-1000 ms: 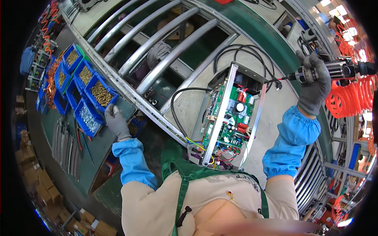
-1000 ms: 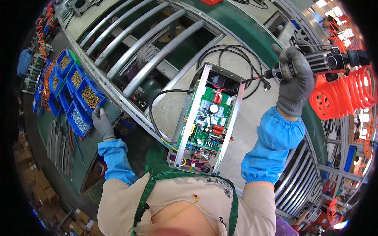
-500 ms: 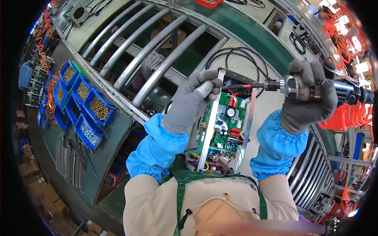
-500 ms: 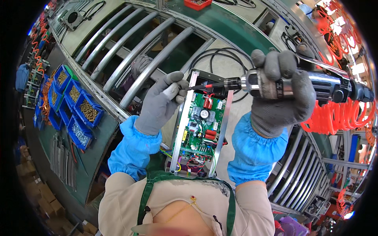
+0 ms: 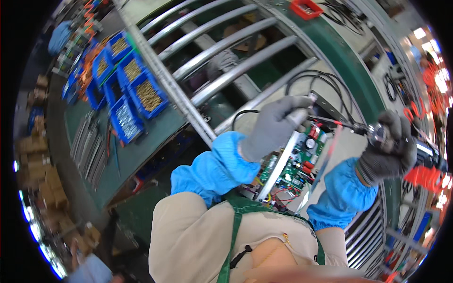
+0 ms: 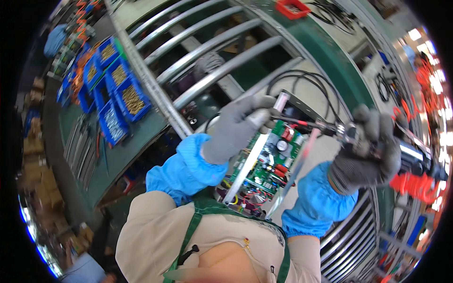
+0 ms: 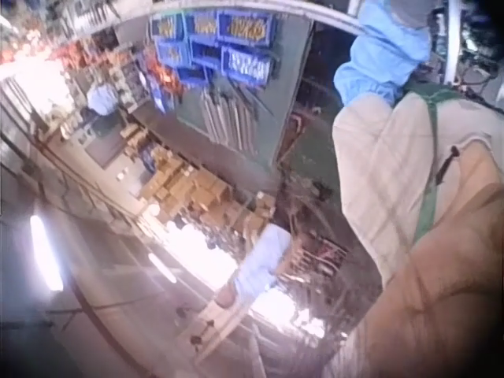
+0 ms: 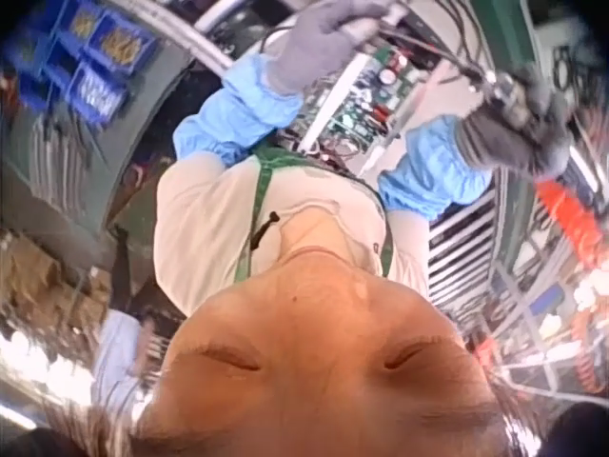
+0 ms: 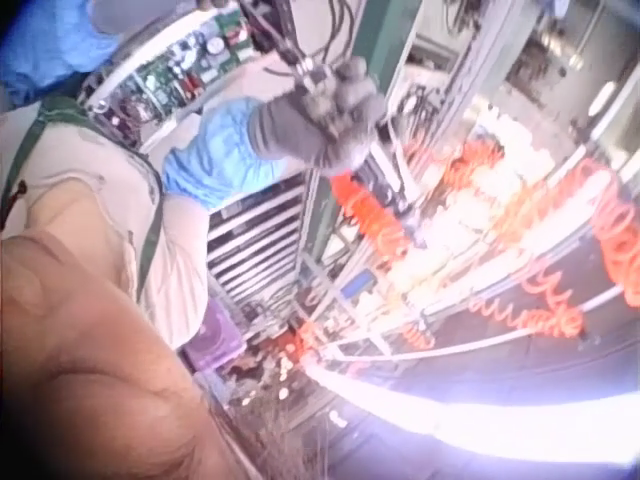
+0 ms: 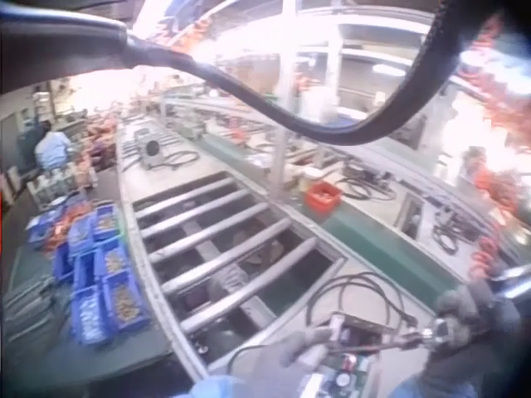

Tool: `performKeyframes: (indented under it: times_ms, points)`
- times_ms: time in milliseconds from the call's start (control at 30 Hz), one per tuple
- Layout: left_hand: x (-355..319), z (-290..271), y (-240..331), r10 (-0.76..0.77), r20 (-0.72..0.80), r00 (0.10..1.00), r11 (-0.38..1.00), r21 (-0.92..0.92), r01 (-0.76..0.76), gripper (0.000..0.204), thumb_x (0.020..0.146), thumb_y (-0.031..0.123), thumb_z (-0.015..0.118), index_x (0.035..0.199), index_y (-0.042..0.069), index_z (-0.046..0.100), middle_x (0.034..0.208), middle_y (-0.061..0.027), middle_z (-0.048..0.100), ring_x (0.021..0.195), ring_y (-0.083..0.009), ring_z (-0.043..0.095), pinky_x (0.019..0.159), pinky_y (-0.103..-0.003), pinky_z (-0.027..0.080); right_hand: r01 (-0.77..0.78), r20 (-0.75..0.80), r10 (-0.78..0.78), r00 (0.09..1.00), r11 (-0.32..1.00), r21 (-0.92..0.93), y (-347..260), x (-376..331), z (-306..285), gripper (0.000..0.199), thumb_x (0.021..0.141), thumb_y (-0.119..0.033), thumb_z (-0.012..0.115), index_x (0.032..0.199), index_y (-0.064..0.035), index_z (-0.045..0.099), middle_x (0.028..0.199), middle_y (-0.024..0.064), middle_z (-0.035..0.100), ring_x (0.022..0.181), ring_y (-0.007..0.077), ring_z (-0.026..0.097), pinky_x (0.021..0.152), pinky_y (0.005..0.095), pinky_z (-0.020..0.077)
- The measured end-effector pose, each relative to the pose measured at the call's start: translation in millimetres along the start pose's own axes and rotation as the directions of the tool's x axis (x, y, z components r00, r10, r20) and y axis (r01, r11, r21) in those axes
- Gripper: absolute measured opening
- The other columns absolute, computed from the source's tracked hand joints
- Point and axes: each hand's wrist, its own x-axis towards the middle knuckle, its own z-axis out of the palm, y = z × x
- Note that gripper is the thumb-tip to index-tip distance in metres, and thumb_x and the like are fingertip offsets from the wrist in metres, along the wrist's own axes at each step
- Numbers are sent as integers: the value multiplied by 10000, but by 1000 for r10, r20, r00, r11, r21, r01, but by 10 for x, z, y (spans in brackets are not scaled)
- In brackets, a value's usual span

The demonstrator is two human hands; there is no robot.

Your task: Assembling and fastening components of an electronic device using a pneumatic screwdriver.

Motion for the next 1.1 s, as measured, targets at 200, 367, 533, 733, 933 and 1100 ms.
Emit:
performKeyframes:
  times_ms: [200,367,533,733,933,1100]
  points:
    - [-193,-184,51,-78,33,996,997,27,77,310,940,109,486,1214,-31,524,953,-56,627,793,-74,575,725,-211,490,-35,13,34,999,998,52,137,-124,46,441,743,-87,579,1159,21,481,703,-17,372,638,118,405,880,397,427]
    - [-427,-378,16,393,-17,919,845,400,-354,329,864,86,582,1175,-15,546,1023,-131,657,929,-203,647,833,-312,490,-32,-3,32,999,999,12,264,-210,170,451,737,-106,592,1151,31,479,699,-27,329,656,112,358,867,342,392]
    - [-977,-1732,150,483,-464,742,634,770,69,264,869,171,583,1107,57,599,1006,-112,631,922,-232,611,836,-342,482,-46,-37,45,998,999,-28,154,-193,104,275,750,-114,597,975,8,495,686,-24,299,651,120,327,834,314,374]
    - [-2406,-3865,308,723,-650,236,44,383,923,337,854,131,467,1173,110,572,1091,-162,604,1032,-340,569,892,-402,453,-25,-95,14,995,993,-119,-64,-156,19,276,733,-182,610,875,-8,451,697,0,305,673,140,351,888,330,378]
    - [-2829,-4149,360,419,-908,19,62,50,997,357,873,186,478,1220,121,531,1172,-167,554,1120,-369,522,933,-411,447,0,-105,-14,994,992,-125,-153,-214,120,225,716,-129,629,747,-27,432,719,24,324,702,152,368,949,360,368]
    - [-2634,-3922,594,185,-983,17,-150,-11,989,303,857,197,504,1103,91,647,1147,-185,606,1086,-347,576,888,-425,490,43,-27,-47,999,989,-142,-296,-303,137,194,728,-105,608,784,-53,429,708,3,308,684,133,348,888,336,368]
